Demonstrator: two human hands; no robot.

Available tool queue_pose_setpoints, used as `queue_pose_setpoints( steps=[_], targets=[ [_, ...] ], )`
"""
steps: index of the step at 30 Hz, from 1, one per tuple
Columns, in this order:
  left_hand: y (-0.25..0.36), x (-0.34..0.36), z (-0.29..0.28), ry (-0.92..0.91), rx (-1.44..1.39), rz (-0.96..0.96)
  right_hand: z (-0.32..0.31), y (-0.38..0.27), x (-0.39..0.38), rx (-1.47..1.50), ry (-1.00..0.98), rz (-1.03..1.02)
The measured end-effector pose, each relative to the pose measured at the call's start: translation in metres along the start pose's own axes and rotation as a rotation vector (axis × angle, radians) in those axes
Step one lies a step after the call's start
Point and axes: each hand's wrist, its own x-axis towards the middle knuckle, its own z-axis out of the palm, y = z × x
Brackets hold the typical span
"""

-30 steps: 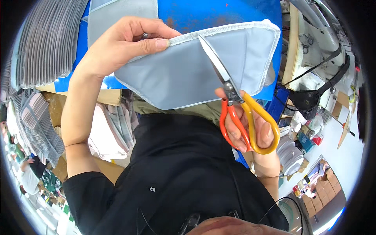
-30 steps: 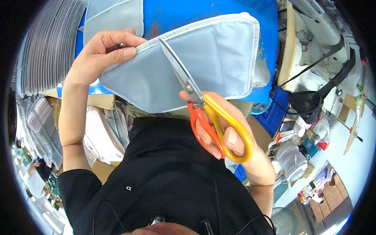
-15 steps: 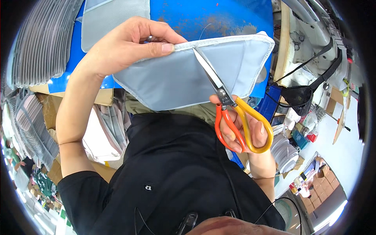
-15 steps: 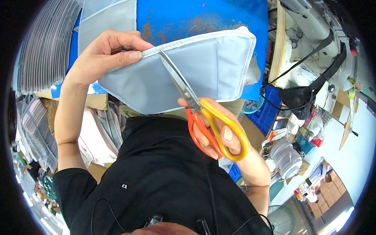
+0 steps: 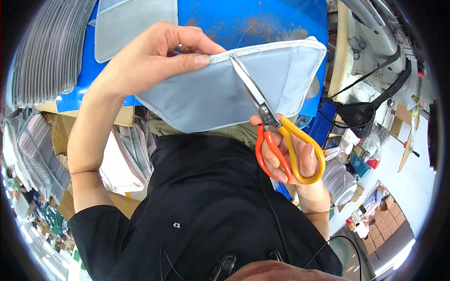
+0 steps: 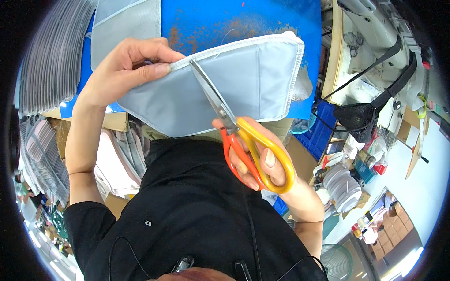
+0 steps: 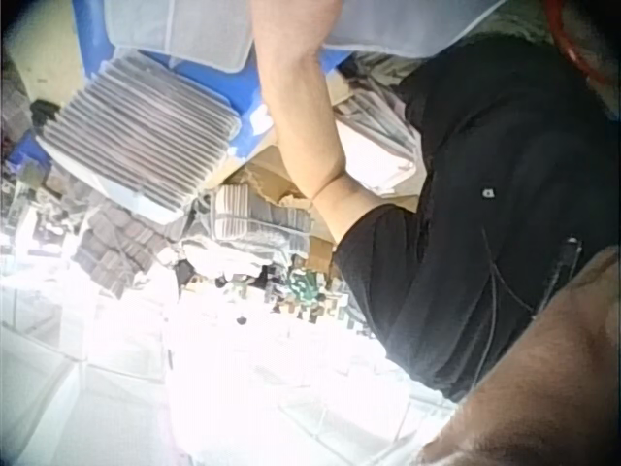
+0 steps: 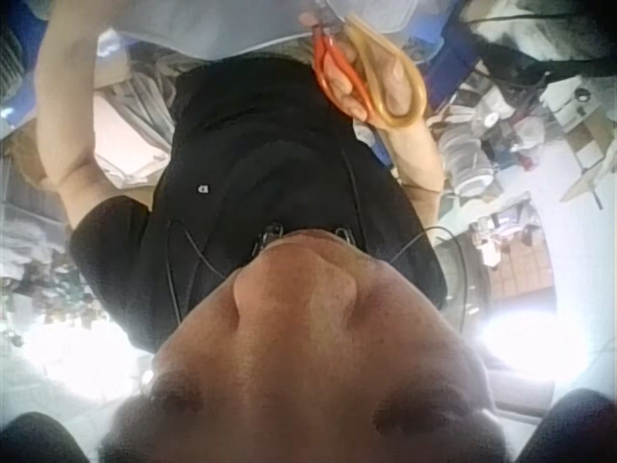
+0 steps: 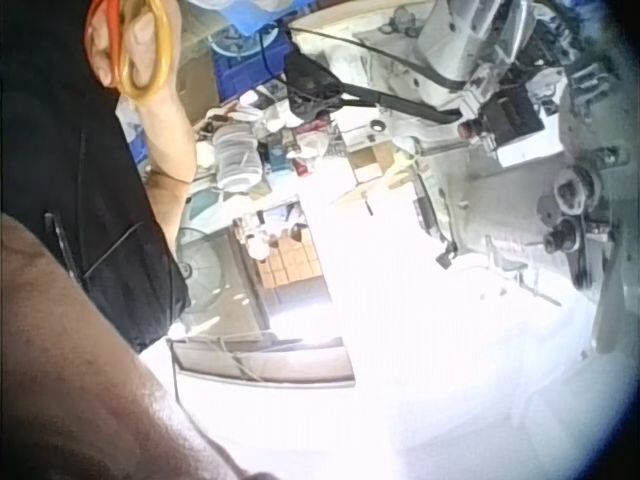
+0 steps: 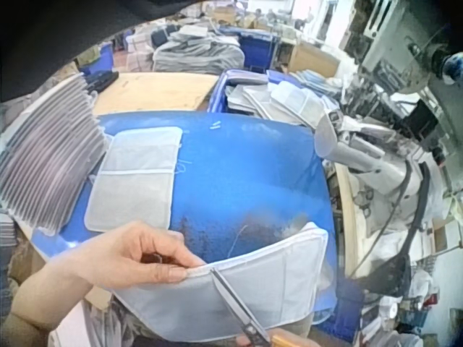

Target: Stitching together fabric and mesh components to create pouches using an industrial sewing machine and trimming excess material with scissors.

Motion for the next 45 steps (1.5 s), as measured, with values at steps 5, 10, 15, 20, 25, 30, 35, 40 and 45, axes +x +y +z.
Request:
queue_pose_setpoints(
  steps=[5, 10, 15, 20, 25, 30, 35, 40, 45],
  targets=[
    [-0.002, 0.002, 0.002, -0.018, 0.014, 0.026, 0.001, -0.005, -0.001, -0.075, 0.02, 0.04],
    [-0.008, 0.004, 0.006, -0.027, -0.098, -0.017, 0.003, -0.002, -0.002, -0.132, 0.016, 0.038],
    [-0.009, 0.004, 0.008, -0.024, -0.161, -0.081, 0.005, 0.003, -0.005, 0.013, -0.013, -0.004],
    [-0.008, 0.005, 0.008, -0.006, -0.127, -0.072, 0.004, 0.001, -0.006, -0.013, 0.008, 0.028],
    [-0.007, 0.005, 0.008, -0.018, -0.082, -0.036, 0.002, 0.001, -0.005, -0.004, 0.008, 0.035],
    [-0.007, 0.003, 0.009, -0.015, -0.044, 0.005, 0.0, 0.004, -0.004, 0.055, -0.012, 0.048],
    [-0.01, 0.003, 0.009, -0.009, -0.057, 0.002, 0.005, 0.007, -0.005, 0.089, -0.007, 0.064],
    [-0.011, 0.004, 0.01, -0.012, -0.091, -0.005, 0.008, 0.004, -0.007, 0.058, 0.015, 0.061],
    [-0.009, 0.003, 0.01, -0.013, -0.068, 0.004, 0.007, 0.003, -0.006, 0.067, 0.013, 0.055]
  ],
)
